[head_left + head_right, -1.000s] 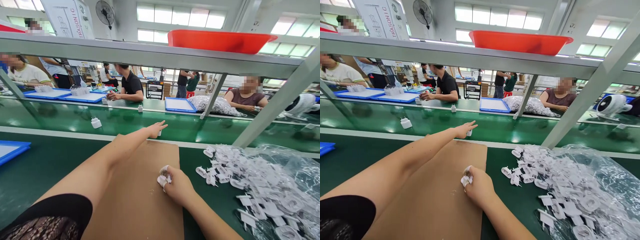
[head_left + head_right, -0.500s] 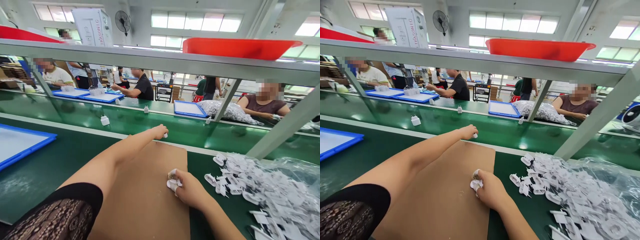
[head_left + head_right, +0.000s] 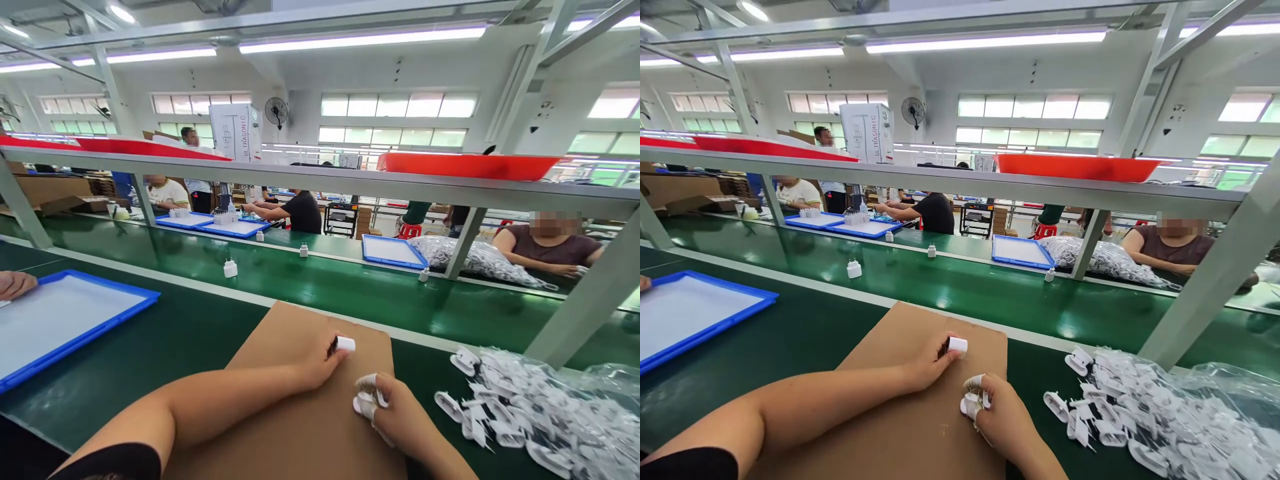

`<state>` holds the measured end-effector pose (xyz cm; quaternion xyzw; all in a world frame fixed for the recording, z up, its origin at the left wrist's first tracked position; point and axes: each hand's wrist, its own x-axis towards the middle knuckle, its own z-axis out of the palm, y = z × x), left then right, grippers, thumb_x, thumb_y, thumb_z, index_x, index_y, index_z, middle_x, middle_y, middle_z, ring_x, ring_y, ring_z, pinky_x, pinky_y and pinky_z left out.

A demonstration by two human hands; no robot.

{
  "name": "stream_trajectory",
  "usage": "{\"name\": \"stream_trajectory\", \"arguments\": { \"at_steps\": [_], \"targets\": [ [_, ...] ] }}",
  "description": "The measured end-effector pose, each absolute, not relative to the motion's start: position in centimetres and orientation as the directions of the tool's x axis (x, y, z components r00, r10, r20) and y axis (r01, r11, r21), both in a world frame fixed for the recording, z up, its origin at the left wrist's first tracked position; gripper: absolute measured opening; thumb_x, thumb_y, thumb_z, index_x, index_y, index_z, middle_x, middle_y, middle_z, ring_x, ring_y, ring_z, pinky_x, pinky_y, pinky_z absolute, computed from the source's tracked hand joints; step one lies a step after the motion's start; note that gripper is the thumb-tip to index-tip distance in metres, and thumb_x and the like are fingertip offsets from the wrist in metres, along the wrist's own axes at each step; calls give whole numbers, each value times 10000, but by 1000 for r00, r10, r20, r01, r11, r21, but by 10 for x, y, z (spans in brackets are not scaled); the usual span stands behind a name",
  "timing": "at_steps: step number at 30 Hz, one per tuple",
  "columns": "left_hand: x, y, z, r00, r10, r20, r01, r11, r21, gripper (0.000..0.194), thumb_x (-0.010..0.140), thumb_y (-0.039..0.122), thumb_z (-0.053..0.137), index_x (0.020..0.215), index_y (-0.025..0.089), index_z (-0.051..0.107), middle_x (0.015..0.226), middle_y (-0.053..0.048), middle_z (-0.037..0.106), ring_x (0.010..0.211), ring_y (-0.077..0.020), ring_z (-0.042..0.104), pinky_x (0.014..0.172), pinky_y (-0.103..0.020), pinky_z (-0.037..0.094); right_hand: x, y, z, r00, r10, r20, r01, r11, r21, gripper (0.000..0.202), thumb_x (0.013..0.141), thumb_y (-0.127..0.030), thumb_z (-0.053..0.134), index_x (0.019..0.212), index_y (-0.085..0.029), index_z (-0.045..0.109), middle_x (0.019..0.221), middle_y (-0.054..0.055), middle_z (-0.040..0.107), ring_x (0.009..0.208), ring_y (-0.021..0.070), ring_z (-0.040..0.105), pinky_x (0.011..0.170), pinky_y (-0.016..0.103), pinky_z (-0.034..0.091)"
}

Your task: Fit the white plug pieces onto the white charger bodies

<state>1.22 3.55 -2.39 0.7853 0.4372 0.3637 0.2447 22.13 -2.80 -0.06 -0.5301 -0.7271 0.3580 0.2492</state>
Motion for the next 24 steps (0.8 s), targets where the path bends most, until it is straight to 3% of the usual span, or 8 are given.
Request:
{"name": "stream_trajectory", "arguments": {
  "at_steps": [3,5,10,13,16,20,24],
  "targets": [
    [7,32,-26,274,909,314,457,-410,790,274,945,390,459,1114,192,545,1069,-83,665,966,-212,623,884,-345,515,222,-26,-2,-259,965,-50,566,110,-817,273,738,-333,701,986,-219,720,806,30,685,657,167,602,602,265,435],
    [5,35,-17,280,925,257,509,-370,777,266,922,357,479,1111,185,553,1097,-93,656,990,-222,618,897,-356,506,223,-23,-2,-221,975,-32,536,94,-839,244,718,-362,720,908,-209,728,767,31,683,629,166,593,584,270,433],
    [11,33,21,473,873,121,544,-398,738,190,777,329,660,908,191,648,951,-61,654,891,-241,614,820,-354,479,231,-19,14,-2,1000,16,305,16,-952,363,615,-417,799,867,-164,735,736,45,681,639,172,591,595,279,454],
    [18,24,30,610,783,119,580,-544,607,209,768,337,685,931,207,679,942,-49,637,871,-233,601,751,-332,446,237,-16,24,109,990,-87,88,-97,-991,494,564,-442,827,954,-155,729,728,33,674,540,129,530,497,252,414],
    [22,20,21,643,757,120,588,-588,555,186,824,372,647,882,200,686,889,-53,618,868,-234,593,712,-326,439,239,-11,29,83,973,-218,-101,-209,-973,544,489,-419,860,945,-154,727,744,29,684,520,107,524,460,228,402],
    [23,21,-6,618,758,206,458,-561,690,300,833,402,664,1059,205,681,963,-53,639,924,-228,603,794,-336,476,233,-10,28,29,960,-280,-147,-273,-951,511,476,-408,873,899,-156,738,704,14,670,499,92,512,433,209,382],
    [22,23,-22,583,780,229,300,-468,831,377,804,409,714,1128,224,660,1029,-34,659,930,-204,619,811,-316,494,223,-17,20,65,989,-135,4,-136,-991,463,592,-431,843,962,-170,744,743,11,669,507,91,502,453,226,398]
  ]
}}
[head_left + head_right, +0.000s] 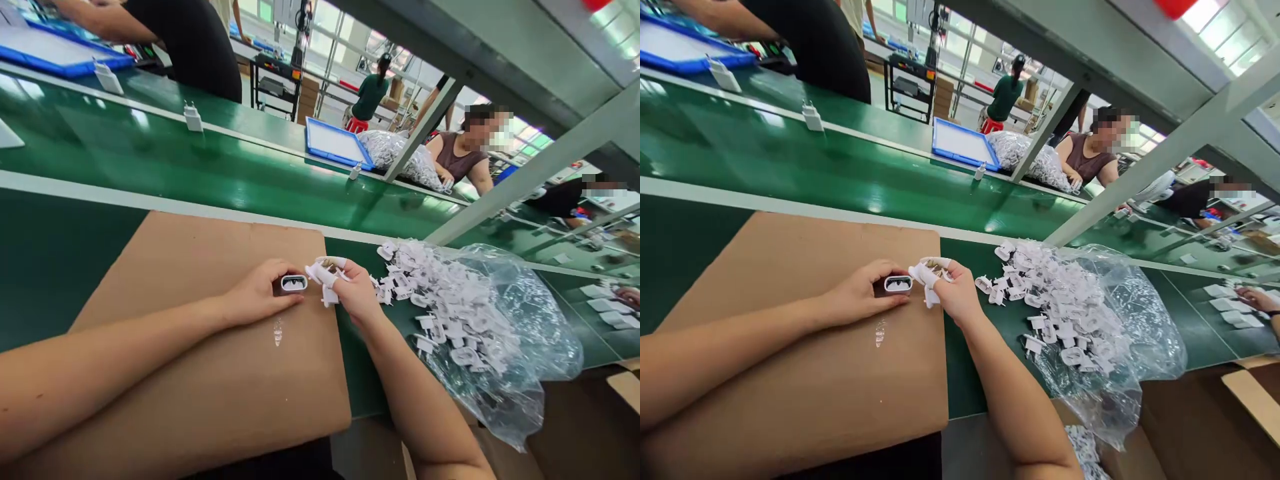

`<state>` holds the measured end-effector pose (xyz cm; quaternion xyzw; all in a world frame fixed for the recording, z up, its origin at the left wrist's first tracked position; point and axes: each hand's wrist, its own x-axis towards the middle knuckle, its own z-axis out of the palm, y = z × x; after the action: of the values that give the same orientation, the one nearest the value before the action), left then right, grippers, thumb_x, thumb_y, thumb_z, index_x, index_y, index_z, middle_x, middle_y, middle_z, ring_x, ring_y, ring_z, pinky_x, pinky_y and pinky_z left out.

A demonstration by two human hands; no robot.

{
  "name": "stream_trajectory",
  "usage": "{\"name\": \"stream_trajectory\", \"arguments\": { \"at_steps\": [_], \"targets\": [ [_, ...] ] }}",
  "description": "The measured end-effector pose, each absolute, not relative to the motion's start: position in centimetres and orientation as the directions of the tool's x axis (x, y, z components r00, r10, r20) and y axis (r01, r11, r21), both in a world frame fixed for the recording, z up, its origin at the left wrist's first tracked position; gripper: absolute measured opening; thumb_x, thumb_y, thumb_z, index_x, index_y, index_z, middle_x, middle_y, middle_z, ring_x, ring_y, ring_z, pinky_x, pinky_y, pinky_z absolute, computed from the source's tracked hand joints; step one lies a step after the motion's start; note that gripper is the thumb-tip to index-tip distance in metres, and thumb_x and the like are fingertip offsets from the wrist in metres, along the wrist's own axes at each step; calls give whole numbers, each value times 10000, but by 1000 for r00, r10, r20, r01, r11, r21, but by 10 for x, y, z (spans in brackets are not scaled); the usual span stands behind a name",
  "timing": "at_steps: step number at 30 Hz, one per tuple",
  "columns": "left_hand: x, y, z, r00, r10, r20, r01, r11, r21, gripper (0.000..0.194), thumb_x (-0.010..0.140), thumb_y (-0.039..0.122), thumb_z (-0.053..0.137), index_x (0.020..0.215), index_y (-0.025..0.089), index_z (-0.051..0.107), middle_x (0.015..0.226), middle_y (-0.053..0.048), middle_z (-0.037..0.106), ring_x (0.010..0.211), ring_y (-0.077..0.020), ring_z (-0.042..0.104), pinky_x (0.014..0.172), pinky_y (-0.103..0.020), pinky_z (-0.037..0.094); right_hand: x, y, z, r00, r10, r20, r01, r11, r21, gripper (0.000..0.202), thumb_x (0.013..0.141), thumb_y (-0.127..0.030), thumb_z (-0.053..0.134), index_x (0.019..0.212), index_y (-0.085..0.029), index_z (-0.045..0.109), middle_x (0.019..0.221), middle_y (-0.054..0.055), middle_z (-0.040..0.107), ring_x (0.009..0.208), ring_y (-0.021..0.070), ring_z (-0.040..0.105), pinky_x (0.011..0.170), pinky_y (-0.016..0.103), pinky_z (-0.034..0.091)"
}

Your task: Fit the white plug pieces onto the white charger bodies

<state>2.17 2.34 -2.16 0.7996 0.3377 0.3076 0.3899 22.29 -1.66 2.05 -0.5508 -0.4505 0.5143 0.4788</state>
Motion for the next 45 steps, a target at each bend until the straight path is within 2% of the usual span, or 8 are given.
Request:
{"name": "stream_trajectory", "arguments": {
  "at_steps": [7,18,21,25,31,36,40,45],
  "targets": [
    [22,23,-14,583,791,183,266,-399,877,240,816,419,665,898,195,688,837,-14,648,834,-191,588,740,-302,470,206,-30,18,-107,939,327,525,333,-783,229,873,-273,630,1070,-231,738,924,45,659,763,140,600,677,261,486],
    [21,20,-18,561,798,222,250,-419,873,231,811,376,662,946,188,664,883,-7,670,857,-195,611,758,-300,482,201,-29,20,-257,916,309,754,390,-528,308,826,-154,579,1093,-221,717,934,42,645,733,139,576,645,239,425],
    [20,17,-18,586,755,295,314,-547,776,236,884,367,586,1027,187,637,958,-32,667,900,-210,607,802,-326,486,202,-30,22,-277,915,294,812,387,-437,348,761,-94,568,1059,-213,701,939,39,628,739,144,566,642,238,400],
    [17,14,-20,636,678,369,506,-728,463,359,972,473,435,941,168,621,920,-100,657,880,-269,597,779,-394,476,201,-30,24,-326,914,243,844,397,-360,231,757,-105,592,949,-214,661,902,22,593,766,151,552,634,239,359],
    [16,20,-21,656,632,412,606,-767,210,504,985,577,306,782,206,579,775,-110,624,756,-294,595,667,-405,449,205,-17,17,-286,937,200,818,347,-459,85,772,-157,619,793,-209,556,875,-7,544,706,127,494,576,240,314],
    [17,18,-13,614,719,325,601,-693,398,467,946,607,367,837,214,596,842,-81,634,785,-269,617,638,-360,464,206,-18,9,-244,941,233,782,333,-527,120,763,-155,634,859,-220,606,877,-14,542,715,128,499,579,239,322],
    [12,23,-4,646,744,171,535,-601,594,425,899,597,513,1110,244,624,1041,-50,660,801,-210,634,627,-292,497,207,-21,11,-254,939,232,748,343,-569,292,767,-133,630,1031,-257,652,943,-19,594,774,136,553,639,233,383],
    [7,28,-9,676,682,279,474,-692,544,350,924,532,496,912,233,676,893,-61,662,837,-233,628,711,-320,506,207,-26,15,-204,949,239,624,314,-715,577,763,-121,628,1308,-292,549,1096,-23,658,917,152,616,783,235,459]
  ]
}}
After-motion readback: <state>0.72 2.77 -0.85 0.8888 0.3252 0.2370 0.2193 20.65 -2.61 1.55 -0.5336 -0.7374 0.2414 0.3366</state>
